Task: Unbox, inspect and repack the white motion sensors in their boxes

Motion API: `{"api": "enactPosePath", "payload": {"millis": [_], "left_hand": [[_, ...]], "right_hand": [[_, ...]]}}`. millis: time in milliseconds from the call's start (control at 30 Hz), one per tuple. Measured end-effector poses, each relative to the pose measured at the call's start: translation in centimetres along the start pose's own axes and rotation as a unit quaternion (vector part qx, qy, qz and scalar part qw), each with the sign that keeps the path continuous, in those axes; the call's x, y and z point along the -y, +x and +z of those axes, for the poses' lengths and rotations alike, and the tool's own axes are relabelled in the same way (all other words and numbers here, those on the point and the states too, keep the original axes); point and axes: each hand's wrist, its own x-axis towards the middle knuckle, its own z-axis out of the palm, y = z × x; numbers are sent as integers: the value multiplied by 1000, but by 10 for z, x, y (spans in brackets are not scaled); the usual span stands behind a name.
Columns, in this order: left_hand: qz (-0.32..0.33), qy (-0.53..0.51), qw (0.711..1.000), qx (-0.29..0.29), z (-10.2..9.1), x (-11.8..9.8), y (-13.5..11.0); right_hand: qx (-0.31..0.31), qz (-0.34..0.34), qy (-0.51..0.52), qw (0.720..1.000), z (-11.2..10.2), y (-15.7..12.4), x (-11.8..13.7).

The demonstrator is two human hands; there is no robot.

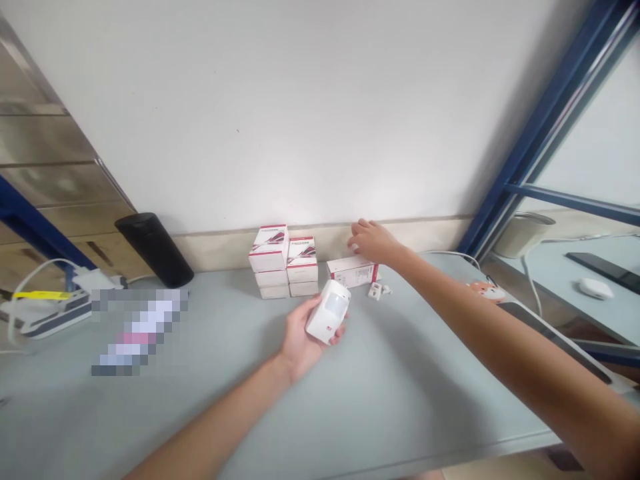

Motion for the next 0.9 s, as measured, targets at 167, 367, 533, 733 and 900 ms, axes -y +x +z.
{"api": "enactPosePath", "payload": {"millis": [167, 367, 533, 733, 900], "left_hand": [[18, 26, 1000, 0, -5, 2, 0], [51, 57, 997, 16, -2, -1, -4], [43, 99, 994, 27, 0, 0, -5], [35, 103, 993, 38, 3, -1, -7], [42, 69, 996, 47, 6, -6, -8]], "right_hand": [[-64, 32, -7, 997, -13, -7, 7], [-265, 176, 324, 891, -26, -68, 32], [-204, 297, 651, 667, -12, -90, 55], [-164, 343, 703, 602, 2, -92, 76], [-163, 337, 692, 617, 3, -93, 90]]}}
